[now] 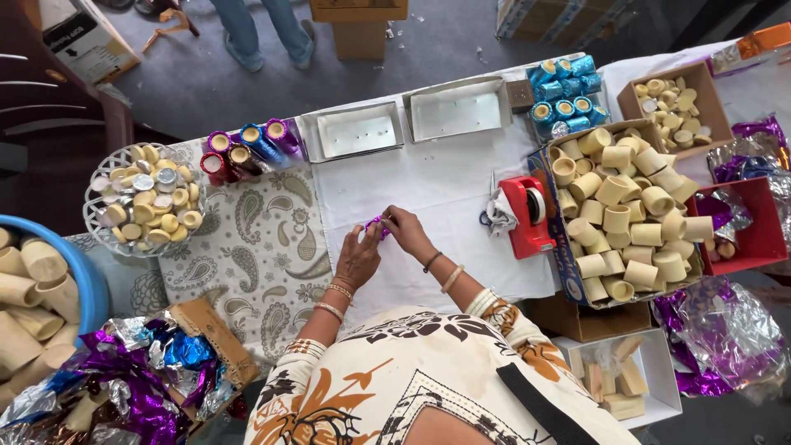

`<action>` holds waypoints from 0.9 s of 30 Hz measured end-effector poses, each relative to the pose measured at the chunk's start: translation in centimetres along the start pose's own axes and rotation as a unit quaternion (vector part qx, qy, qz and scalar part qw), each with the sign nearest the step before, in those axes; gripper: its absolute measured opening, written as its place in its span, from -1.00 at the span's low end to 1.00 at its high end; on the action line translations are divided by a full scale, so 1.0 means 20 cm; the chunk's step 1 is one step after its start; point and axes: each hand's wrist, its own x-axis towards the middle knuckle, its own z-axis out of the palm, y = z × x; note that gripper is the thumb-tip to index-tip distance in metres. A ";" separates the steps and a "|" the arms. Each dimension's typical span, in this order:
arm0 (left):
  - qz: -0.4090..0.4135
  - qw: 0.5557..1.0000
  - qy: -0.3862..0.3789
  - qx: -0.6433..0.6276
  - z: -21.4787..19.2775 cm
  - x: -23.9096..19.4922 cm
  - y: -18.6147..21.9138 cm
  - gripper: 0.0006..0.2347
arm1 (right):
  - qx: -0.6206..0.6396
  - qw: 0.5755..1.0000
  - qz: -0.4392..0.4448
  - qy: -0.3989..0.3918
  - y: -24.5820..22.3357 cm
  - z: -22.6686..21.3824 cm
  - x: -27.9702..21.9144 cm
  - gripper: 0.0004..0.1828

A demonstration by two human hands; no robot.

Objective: The person wraps a cylindrical candle in purple metallic foil, folding and tucking the edges to create a neat package. They then place the wrapped candle into a white tray. The person repeats the process with a blue metallic foil sheet, wrapping another candle and placing it in the tray.

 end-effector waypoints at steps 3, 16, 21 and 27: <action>-0.011 1.000 -0.005 -0.029 0.01 0.00 0.00 -0.45 | -0.029 0.999 0.036 -0.013 0.00 0.04 0.04 -0.88; 0.004 0.999 0.004 -0.049 0.00 0.02 0.00 -0.53 | -0.050 0.997 0.037 0.043 -0.05 0.06 0.01 -0.88; -0.001 0.998 -0.002 -0.067 0.01 0.00 0.00 -0.58 | -0.058 0.997 0.022 0.045 -0.08 0.06 -0.01 -0.85; -0.006 0.996 -0.009 -0.084 0.01 -0.01 0.00 -0.55 | -0.057 0.995 0.066 0.041 -0.13 0.05 -0.01 -0.67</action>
